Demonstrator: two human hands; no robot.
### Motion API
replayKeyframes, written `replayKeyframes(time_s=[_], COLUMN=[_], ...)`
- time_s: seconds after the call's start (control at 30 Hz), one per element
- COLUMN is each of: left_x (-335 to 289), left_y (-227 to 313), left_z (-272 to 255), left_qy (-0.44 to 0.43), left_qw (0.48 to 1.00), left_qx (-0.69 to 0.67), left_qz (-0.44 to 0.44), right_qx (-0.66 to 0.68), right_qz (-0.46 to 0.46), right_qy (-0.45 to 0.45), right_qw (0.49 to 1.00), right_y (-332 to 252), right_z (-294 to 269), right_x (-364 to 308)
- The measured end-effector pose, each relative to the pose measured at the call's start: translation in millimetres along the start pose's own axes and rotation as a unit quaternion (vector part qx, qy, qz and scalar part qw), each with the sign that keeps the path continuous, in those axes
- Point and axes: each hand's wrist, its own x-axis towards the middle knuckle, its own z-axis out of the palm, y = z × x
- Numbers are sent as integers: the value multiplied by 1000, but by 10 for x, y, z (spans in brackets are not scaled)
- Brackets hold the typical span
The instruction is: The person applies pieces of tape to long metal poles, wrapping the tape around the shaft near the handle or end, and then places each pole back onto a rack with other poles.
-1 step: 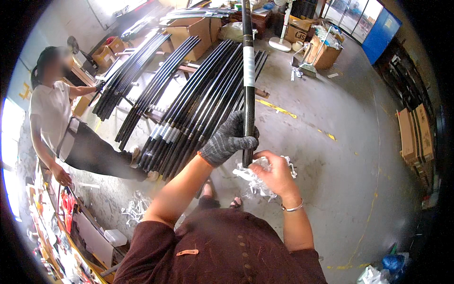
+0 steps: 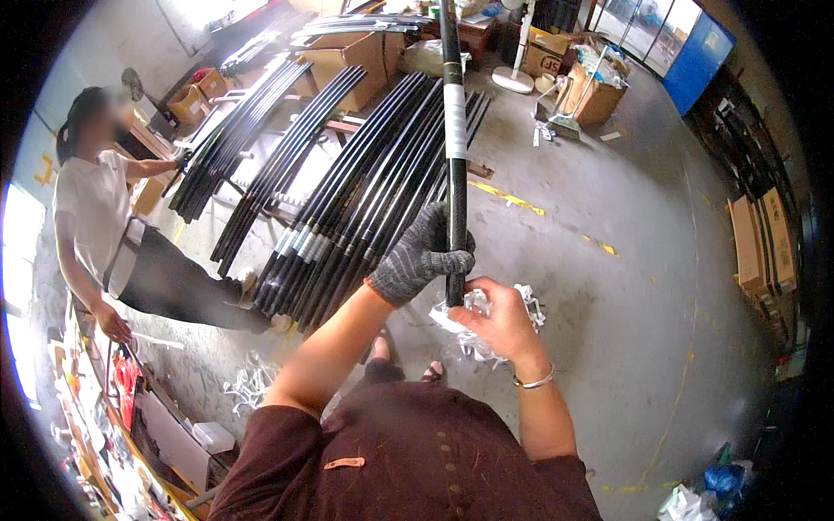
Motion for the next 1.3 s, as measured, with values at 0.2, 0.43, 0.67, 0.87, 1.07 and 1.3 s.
replayKeyframes(time_s=[0.2,0.43,0.67,0.87,1.07,1.3], left_x=[-17,65,116,114,135,88], left_y=[303,206,30,-26,149,-22], left_z=[233,126,172,140,163,114], left_qy=[-46,-14,39,59,86,78], left_qw=[963,983,993,996,996,997], left_qx=[-252,-178,-106,-66,-31,-2], left_qz=[-88,-51,-25,13,16,17], right_qx=[109,-9,-252,-168,134,-125], right_qz=[1,-3,-48,-88,15,-86], right_qy=[-82,12,82,42,63,95], right_qw=[991,1000,963,981,989,984], right_y=[217,-21,-15,-5,133,18], right_z=[52,-8,128,144,-9,217], right_x=[-41,-123,-53,19,-115,103])
